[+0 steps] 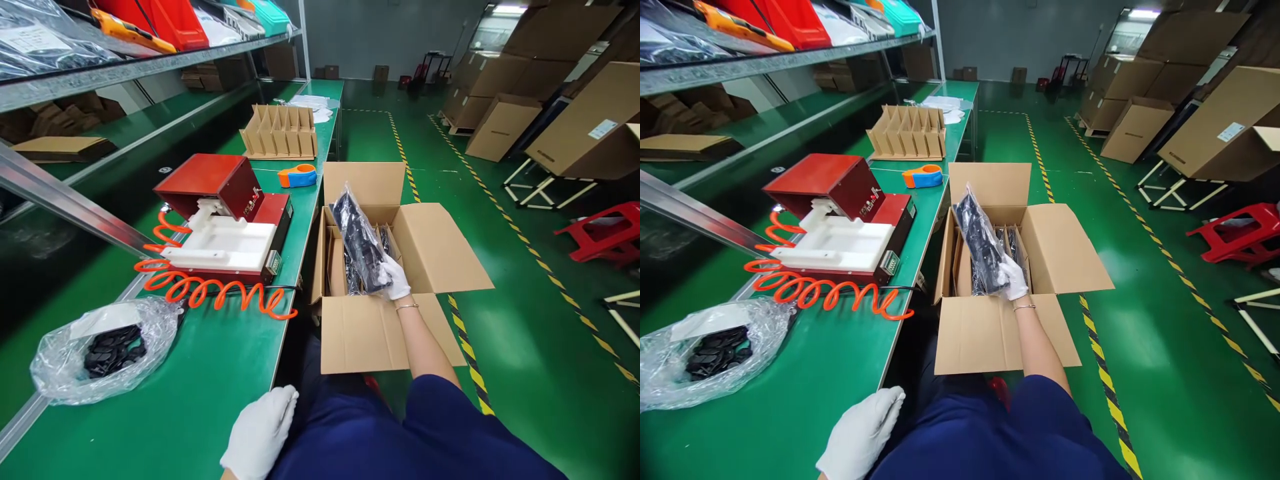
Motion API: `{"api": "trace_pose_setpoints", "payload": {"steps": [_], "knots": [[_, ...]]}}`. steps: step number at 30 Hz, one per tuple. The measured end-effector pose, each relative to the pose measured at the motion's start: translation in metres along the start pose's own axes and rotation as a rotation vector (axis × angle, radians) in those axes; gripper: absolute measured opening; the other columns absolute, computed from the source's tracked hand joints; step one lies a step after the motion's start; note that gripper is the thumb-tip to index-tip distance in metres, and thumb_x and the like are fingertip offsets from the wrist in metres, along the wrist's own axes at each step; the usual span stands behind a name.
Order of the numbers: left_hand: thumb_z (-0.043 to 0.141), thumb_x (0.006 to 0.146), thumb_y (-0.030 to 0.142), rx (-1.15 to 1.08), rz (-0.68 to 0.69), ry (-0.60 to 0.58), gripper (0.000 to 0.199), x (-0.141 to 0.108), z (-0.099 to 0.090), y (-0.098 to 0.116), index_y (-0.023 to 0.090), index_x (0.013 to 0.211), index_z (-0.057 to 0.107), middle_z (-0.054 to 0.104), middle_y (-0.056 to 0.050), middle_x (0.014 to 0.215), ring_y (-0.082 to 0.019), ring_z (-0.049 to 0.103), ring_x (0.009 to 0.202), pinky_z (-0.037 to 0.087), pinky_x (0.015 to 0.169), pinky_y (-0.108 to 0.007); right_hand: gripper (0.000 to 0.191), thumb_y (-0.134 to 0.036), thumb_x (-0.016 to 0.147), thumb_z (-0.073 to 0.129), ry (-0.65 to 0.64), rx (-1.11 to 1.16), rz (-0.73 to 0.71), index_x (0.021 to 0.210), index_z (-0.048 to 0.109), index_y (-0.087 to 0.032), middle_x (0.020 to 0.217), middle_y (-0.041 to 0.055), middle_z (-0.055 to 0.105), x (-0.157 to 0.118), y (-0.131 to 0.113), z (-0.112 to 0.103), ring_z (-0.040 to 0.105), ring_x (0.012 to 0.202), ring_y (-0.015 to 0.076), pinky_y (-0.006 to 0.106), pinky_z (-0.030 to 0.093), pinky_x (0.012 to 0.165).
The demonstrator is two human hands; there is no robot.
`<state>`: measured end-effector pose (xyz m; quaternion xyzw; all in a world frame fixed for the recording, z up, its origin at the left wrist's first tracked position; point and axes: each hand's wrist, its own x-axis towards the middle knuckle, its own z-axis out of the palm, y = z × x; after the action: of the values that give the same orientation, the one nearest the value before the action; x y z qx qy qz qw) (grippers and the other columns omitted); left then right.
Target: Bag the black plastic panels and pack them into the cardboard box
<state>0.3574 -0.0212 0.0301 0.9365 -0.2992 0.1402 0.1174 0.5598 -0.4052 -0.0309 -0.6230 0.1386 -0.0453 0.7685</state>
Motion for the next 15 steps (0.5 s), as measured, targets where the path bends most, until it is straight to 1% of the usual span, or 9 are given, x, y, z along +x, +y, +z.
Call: {"api": "trace_pose_setpoints", "payload": {"steps": [2,4,6,8,10,12,15], "knots": [[0.026,0.111,0.030,-0.005,-0.007,-0.003,0.050,-0.001,0.001,0.000,0.024,0.080,0.065,0.069,0.003,0.065,-0.013,0.066,0.051,0.047,0.051,-0.027,0.070,-0.037,0.076,0.070,0.063,-0.198,-0.026,0.142,0.055,-0.017,0.080,0.0005,0.067,0.002,0.002,0.019,0.058,0.059,0.0141,0.028,0.055,0.060],[0.026,0.111,0.030,-0.013,-0.009,0.001,0.051,-0.002,0.003,-0.001,0.024,0.079,0.065,0.068,0.003,0.064,-0.013,0.065,0.051,0.047,0.051,-0.026,0.078,-0.028,0.075,0.071,0.116,-0.384,-0.046,0.150,0.051,-0.018,0.102,0.0074,0.073,-0.002,0.006,0.039,0.068,0.082,0.0207,0.033,0.058,0.081],[0.026,0.111,0.030,-0.020,-0.012,-0.004,0.051,-0.004,0.004,-0.001,0.024,0.080,0.066,0.068,0.003,0.064,-0.012,0.065,0.051,0.046,0.051,-0.025,0.082,-0.021,0.074,0.069,0.145,-0.539,-0.065,0.153,0.049,-0.019,0.126,0.0116,0.070,-0.009,0.012,0.054,0.068,0.108,0.0270,0.037,0.053,0.101],[0.026,0.111,0.030,-0.021,-0.024,-0.025,0.050,-0.005,0.005,-0.002,0.024,0.081,0.066,0.069,0.002,0.065,-0.012,0.065,0.052,0.046,0.052,-0.024,0.079,-0.018,0.075,0.066,0.142,-0.649,-0.081,0.153,0.051,-0.019,0.139,0.0131,0.064,-0.017,0.017,0.063,0.062,0.122,0.0314,0.041,0.046,0.112],[0.026,0.110,0.029,-0.021,-0.036,-0.044,0.050,-0.006,0.006,-0.002,0.024,0.081,0.067,0.069,0.002,0.066,-0.013,0.066,0.053,0.047,0.053,-0.024,0.073,-0.016,0.078,0.063,0.124,-0.717,-0.092,0.150,0.055,-0.016,0.138,0.0162,0.064,-0.022,0.020,0.068,0.060,0.124,0.0344,0.045,0.044,0.114],[0.026,0.110,0.028,-0.020,-0.036,-0.041,0.050,-0.005,0.006,-0.002,0.024,0.080,0.066,0.068,0.002,0.065,-0.013,0.065,0.052,0.046,0.052,-0.025,0.066,-0.016,0.080,0.061,0.110,-0.748,-0.098,0.146,0.059,-0.012,0.131,0.0199,0.067,-0.026,0.021,0.069,0.062,0.120,0.0358,0.047,0.046,0.111],[0.026,0.110,0.027,-0.024,-0.032,-0.024,0.050,-0.004,0.005,-0.001,0.024,0.078,0.064,0.066,0.003,0.062,-0.014,0.064,0.050,0.045,0.051,-0.026,0.062,-0.015,0.080,0.061,0.111,-0.732,-0.096,0.142,0.062,-0.011,0.125,0.0214,0.068,-0.028,0.023,0.068,0.062,0.117,0.0353,0.046,0.050,0.106]]}}
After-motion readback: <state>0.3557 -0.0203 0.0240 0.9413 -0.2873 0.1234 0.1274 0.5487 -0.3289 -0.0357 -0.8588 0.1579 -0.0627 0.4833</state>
